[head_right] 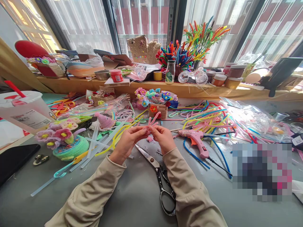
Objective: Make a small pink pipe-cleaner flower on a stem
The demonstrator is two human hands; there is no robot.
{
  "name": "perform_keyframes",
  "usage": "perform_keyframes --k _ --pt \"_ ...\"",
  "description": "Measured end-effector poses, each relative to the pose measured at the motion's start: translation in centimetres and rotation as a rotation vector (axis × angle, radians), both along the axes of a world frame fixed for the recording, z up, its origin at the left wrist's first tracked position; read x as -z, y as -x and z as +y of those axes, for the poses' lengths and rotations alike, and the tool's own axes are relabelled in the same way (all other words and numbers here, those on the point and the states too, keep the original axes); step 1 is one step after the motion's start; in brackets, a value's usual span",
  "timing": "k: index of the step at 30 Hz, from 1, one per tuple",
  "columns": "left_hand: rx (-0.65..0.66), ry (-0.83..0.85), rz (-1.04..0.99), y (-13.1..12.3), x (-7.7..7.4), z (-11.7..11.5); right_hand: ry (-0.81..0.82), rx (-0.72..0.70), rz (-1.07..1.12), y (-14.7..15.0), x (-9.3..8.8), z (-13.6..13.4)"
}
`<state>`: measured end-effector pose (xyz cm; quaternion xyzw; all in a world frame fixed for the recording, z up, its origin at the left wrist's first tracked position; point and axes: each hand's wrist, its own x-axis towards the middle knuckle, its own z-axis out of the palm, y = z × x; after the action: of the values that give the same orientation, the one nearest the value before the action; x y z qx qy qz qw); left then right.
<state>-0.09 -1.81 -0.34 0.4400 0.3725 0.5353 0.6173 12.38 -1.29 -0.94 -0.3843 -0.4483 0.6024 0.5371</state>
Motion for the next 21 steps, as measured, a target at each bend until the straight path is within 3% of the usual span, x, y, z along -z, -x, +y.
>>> perform_keyframes --k 5,11,21 --pt "0.001 -0.012 -0.019 -0.2 0.1 0.13 -0.002 -0.016 0.028 -0.16 -0.08 0.15" --pt "-0.04 -0.027 -0.039 -0.16 0.11 0.52 -0.049 0.091 0.08 -0.24 0.0 0.3" --pt "0.011 -0.033 -0.052 -0.18 -0.11 0.34 -0.117 0.125 -0.002 -0.14 0.29 0.21"
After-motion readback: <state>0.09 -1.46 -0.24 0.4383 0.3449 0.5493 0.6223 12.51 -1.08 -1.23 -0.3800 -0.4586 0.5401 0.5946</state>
